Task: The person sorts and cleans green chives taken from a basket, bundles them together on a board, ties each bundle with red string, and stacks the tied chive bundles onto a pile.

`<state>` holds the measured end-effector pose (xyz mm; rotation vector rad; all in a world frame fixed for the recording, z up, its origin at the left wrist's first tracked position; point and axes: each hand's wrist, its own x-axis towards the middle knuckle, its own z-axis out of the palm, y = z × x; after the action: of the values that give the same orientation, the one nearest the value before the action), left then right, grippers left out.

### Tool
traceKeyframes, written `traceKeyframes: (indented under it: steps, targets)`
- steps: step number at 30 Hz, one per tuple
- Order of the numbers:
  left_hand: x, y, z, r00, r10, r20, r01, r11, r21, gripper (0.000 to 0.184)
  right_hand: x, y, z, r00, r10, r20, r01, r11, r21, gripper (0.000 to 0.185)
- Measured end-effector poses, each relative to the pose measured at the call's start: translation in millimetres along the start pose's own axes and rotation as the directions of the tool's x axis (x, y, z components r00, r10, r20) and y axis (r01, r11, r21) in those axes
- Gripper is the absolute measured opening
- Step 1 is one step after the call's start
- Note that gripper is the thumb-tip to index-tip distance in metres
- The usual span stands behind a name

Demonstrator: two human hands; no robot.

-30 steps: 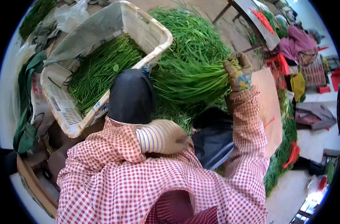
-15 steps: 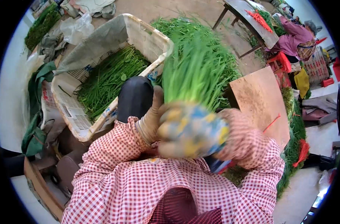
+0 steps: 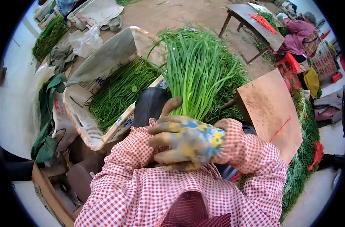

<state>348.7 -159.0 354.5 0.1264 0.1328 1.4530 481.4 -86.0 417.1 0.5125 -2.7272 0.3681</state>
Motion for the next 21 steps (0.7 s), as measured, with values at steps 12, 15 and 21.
traceKeyframes:
  steps: [12, 15, 21]
  targets:
    - [78, -25, 6, 0.994, 0.075, 0.081, -0.103, 0.898, 0.428, 0.052, -59, 7, -37, 0.392, 0.919, -0.028, -0.622, 0.288, 0.728, 0.112]
    - [95, -42, -3, 0.969, 0.201, 0.14, -0.245, 0.827, 0.506, 0.056, -74, 27, 15, 0.408, 0.889, -0.211, -0.419, 0.387, 0.821, 0.136]
    - [90, -67, -4, 0.969, 0.243, -0.041, -0.205, 0.886, 0.416, 0.056, -98, 27, 17, 0.365, 0.893, -0.263, -0.615, 0.444, 0.652, 0.131]
